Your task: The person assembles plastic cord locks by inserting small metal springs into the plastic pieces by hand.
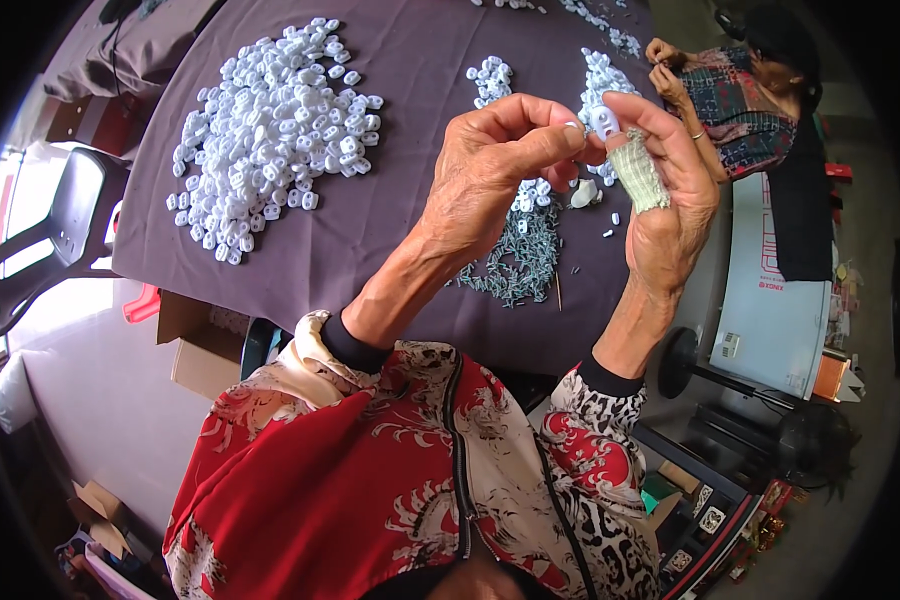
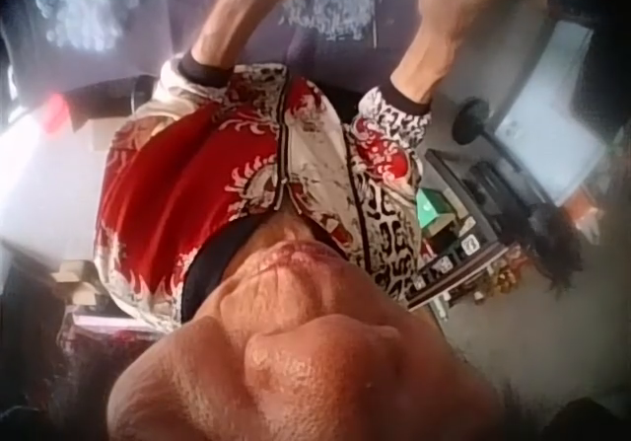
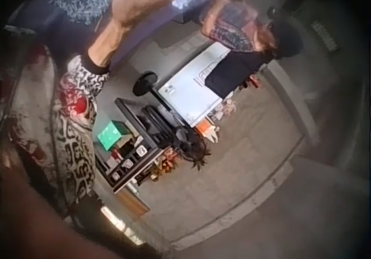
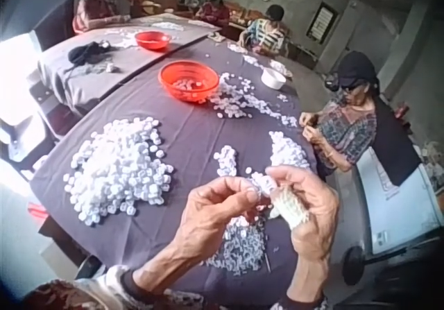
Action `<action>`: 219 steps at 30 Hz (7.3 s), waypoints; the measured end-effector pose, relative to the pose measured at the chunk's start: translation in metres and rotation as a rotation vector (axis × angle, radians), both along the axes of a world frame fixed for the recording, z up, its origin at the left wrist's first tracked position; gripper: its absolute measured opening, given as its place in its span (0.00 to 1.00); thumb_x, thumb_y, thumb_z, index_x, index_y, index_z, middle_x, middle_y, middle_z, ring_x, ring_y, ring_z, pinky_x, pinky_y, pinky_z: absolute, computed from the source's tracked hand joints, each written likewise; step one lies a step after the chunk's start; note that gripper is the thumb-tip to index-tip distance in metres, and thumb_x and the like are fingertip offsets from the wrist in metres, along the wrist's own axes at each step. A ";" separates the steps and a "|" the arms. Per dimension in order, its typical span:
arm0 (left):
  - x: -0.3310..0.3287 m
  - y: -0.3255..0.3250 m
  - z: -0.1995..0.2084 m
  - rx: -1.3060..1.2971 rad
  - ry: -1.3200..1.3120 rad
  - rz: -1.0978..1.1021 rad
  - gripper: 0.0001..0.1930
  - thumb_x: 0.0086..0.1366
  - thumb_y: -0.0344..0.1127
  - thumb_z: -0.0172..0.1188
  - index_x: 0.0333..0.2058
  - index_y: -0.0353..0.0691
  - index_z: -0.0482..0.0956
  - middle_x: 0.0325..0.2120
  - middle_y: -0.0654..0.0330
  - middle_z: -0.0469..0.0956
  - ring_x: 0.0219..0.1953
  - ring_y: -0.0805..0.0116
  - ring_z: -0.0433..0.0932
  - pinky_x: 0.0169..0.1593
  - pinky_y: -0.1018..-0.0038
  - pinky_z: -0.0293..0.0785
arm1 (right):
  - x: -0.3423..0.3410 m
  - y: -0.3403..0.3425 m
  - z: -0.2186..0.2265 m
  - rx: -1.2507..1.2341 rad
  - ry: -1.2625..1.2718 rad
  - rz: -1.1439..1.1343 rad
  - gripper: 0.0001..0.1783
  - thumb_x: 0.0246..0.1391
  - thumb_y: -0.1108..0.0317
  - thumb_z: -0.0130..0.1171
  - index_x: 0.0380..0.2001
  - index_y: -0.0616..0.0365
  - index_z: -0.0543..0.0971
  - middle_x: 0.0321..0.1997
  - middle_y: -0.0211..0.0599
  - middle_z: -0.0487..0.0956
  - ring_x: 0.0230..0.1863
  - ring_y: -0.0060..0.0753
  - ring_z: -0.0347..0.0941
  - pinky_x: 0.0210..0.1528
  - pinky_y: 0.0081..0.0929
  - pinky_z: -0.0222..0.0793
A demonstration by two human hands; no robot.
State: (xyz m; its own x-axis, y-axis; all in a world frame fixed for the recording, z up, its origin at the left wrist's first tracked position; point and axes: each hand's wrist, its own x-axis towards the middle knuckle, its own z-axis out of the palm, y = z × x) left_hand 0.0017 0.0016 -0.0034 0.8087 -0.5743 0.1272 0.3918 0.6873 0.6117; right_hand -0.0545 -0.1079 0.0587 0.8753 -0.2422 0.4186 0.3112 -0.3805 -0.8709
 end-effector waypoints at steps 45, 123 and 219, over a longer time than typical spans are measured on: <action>-0.002 0.000 0.002 0.088 -0.023 0.038 0.06 0.54 0.28 0.59 0.30 0.32 0.76 0.24 0.58 0.77 0.23 0.76 0.72 0.31 0.80 0.68 | -0.001 -0.007 -0.006 -0.202 -0.003 -0.068 0.11 0.46 0.78 0.53 0.37 0.62 0.76 0.31 0.32 0.78 0.30 0.19 0.73 0.34 0.15 0.67; 0.009 -0.011 -0.016 0.156 0.186 -0.096 0.11 0.56 0.37 0.58 0.29 0.32 0.77 0.23 0.60 0.75 0.24 0.75 0.74 0.32 0.78 0.74 | -0.005 -0.019 -0.034 -0.866 -0.030 -0.240 0.20 0.36 0.79 0.59 0.38 0.58 0.74 0.34 0.38 0.76 0.35 0.37 0.74 0.36 0.26 0.69; 0.001 -0.026 -0.034 0.263 0.135 -0.108 0.09 0.53 0.33 0.60 0.26 0.31 0.77 0.19 0.61 0.73 0.21 0.75 0.73 0.29 0.79 0.75 | -0.008 -0.048 -0.045 -1.134 -0.065 -0.069 0.16 0.32 0.82 0.56 0.32 0.67 0.74 0.29 0.44 0.75 0.31 0.43 0.72 0.32 0.31 0.69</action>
State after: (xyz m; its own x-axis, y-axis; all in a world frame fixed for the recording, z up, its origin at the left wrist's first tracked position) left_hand 0.0028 -0.0242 -0.0371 0.7409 -0.6566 -0.1412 0.5436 0.4628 0.7002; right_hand -0.0620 -0.1562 0.0136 0.8433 0.2579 0.4715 0.2908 -0.9568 0.0032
